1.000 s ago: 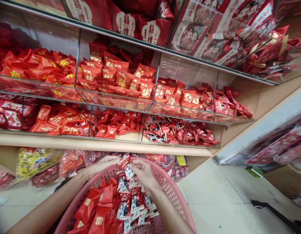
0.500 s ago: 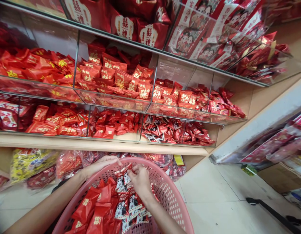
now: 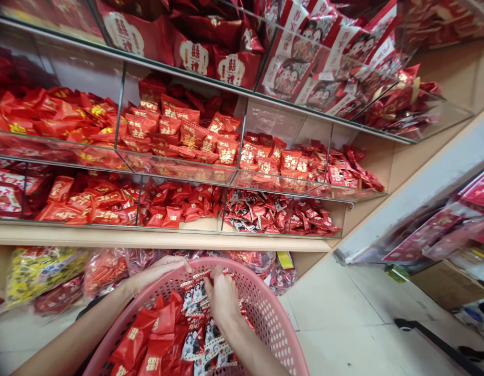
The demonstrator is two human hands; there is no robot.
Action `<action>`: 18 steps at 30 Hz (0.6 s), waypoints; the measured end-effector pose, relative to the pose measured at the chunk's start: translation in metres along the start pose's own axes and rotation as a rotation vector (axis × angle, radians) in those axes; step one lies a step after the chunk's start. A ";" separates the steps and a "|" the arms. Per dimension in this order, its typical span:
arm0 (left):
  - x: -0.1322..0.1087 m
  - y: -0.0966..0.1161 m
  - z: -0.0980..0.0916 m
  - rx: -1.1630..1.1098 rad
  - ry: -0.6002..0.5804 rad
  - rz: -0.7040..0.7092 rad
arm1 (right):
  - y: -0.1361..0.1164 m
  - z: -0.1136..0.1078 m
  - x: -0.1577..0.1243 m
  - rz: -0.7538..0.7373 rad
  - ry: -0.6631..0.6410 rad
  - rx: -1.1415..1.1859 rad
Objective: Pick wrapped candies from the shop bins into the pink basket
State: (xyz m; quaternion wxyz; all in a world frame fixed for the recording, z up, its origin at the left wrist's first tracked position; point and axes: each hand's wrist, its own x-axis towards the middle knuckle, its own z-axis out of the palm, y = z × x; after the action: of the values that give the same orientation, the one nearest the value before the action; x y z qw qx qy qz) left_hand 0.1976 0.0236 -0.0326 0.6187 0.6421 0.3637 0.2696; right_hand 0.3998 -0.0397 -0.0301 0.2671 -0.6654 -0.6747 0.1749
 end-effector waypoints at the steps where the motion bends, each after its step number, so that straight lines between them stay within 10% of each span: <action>1: 0.000 0.001 0.000 0.000 -0.004 0.003 | -0.001 -0.004 0.002 -0.001 0.004 -0.015; 8: -0.001 0.008 0.005 -0.177 -0.063 -0.046 | -0.003 -0.059 0.040 0.024 0.149 0.269; 12: -0.001 0.008 0.005 -0.138 -0.057 -0.031 | 0.000 -0.092 0.092 0.306 0.157 0.890; 18: 0.003 0.004 0.004 -0.115 -0.036 -0.049 | 0.005 -0.107 0.159 0.512 0.133 1.079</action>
State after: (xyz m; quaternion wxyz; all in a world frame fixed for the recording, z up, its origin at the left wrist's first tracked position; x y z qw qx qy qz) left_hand 0.2028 0.0239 -0.0297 0.6675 0.6012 0.3519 0.2632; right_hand 0.4716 0.1053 0.0723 0.5583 -0.5866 -0.2909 0.5095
